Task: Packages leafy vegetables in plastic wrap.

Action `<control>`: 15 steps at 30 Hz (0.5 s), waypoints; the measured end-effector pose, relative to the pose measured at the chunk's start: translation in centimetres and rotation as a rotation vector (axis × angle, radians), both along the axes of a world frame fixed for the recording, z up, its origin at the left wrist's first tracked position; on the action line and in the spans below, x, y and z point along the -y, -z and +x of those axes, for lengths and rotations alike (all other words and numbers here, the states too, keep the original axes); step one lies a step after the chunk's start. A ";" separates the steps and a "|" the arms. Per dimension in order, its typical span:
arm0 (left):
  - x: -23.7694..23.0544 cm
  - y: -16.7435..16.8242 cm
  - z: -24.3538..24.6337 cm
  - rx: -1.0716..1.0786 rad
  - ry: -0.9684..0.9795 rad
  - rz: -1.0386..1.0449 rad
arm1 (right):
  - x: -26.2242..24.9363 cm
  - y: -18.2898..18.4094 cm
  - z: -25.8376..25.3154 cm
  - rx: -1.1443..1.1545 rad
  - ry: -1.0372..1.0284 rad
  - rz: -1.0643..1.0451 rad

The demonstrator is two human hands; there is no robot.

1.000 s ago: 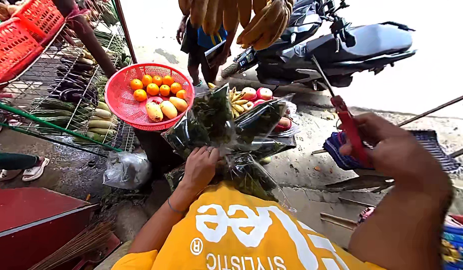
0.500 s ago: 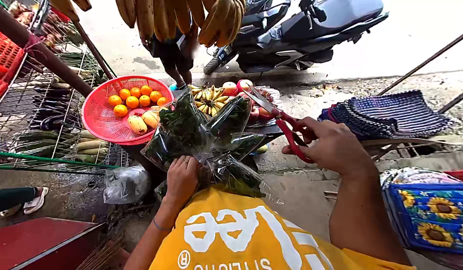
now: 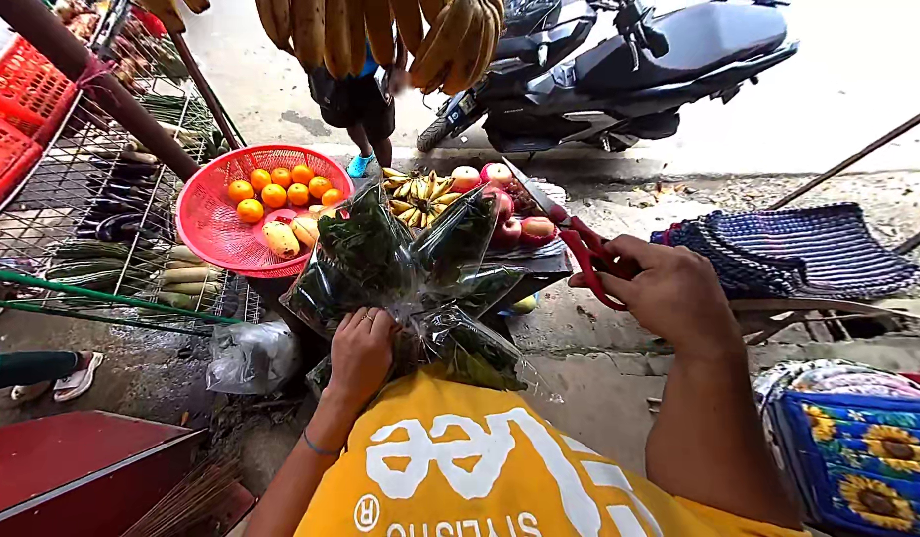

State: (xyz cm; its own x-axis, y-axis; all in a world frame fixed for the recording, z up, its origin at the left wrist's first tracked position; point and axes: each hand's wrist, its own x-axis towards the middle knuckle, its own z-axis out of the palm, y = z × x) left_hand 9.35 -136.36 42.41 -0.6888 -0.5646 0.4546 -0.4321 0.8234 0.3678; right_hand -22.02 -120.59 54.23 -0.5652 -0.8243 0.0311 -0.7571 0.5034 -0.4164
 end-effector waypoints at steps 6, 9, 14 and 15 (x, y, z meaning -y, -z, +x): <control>0.9 -0.4 -0.4 -0.009 -0.073 0.196 | -2.2 0.9 -0.4 0.135 0.014 -0.097; 1.4 -0.9 -0.5 -0.017 -0.111 0.259 | -3.2 1.7 -0.4 0.178 -0.051 -0.142; 1.7 -1.8 -0.8 -0.014 -0.166 0.339 | -4.2 2.7 -0.4 0.268 -0.072 -0.242; 1.8 -1.9 -0.9 -0.020 -0.178 0.345 | -4.4 2.8 -0.5 0.270 -0.082 -0.253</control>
State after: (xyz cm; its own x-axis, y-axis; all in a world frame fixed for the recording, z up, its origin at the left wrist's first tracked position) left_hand 8.48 -138.14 44.26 -0.5594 -0.7964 0.2298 -0.5470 0.5630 0.6195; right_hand -22.49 -116.22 51.40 -0.5136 -0.8524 0.0980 -0.6362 0.3017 -0.7101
